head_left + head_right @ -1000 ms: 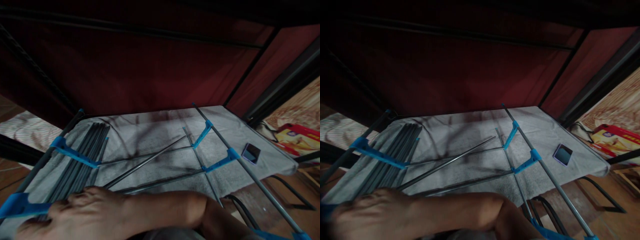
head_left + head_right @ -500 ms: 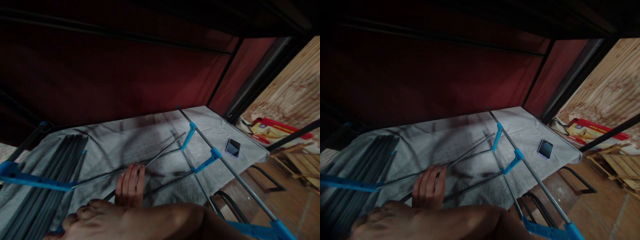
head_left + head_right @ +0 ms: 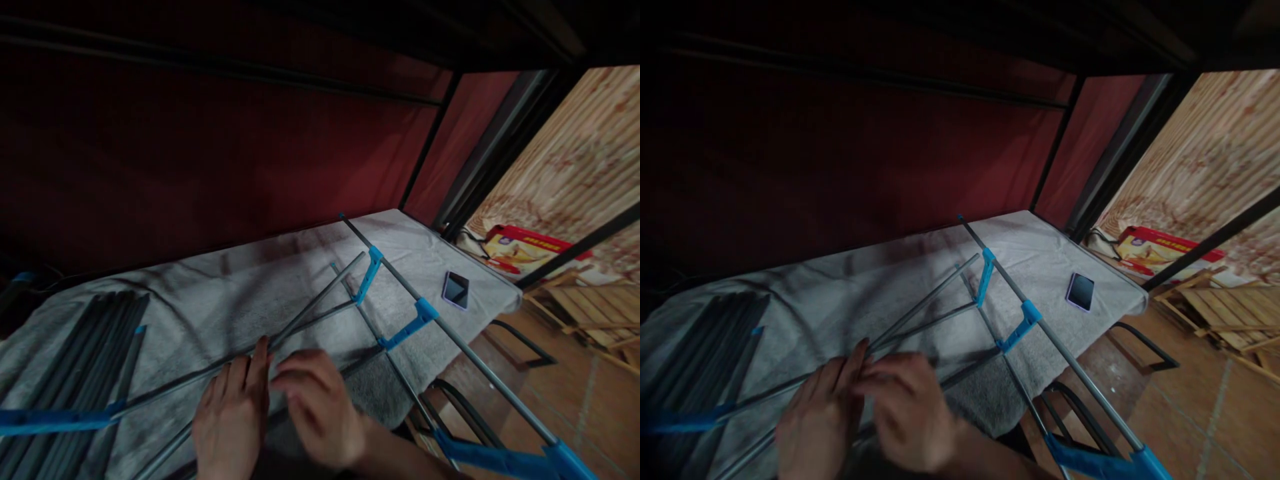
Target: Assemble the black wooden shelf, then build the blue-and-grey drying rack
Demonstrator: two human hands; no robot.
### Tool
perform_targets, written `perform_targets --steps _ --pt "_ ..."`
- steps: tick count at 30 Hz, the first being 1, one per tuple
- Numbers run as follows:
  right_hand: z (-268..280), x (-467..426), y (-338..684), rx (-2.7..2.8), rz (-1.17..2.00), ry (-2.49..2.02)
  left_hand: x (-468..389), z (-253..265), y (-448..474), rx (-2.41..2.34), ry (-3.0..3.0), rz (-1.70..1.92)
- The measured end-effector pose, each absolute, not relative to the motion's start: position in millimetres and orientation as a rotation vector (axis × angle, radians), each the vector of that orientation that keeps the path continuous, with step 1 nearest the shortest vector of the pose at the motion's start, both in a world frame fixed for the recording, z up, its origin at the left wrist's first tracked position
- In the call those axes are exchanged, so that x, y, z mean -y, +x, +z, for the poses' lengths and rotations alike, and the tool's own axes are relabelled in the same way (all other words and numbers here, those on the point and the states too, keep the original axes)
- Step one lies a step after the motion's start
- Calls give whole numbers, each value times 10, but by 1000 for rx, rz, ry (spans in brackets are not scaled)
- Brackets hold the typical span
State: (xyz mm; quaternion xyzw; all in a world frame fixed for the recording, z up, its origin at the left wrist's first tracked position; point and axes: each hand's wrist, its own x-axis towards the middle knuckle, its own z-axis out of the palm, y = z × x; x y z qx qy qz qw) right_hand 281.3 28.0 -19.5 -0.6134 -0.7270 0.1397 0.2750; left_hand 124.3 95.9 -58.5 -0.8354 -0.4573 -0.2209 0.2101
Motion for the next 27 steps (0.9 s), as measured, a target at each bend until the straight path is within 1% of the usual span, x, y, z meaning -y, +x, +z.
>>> perform_targets --steps 3,6,12,17,27 --pt "-649 -511 3400 1225 329 -1559 -893 -428 1256 1276 -2265 -608" --pt "-919 -688 3845 924 282 -1590 -863 -411 1242 1215 -2274 -660" --pt "-995 -1094 4299 791 201 -1498 -893 -506 1188 1214 -2337 -586" --pt "-920 -1396 4443 742 254 -1376 -941 -492 1176 1248 -2342 -532" --pt "-836 -1557 4556 785 287 -1303 -1094 -359 1144 1148 -2330 -544"
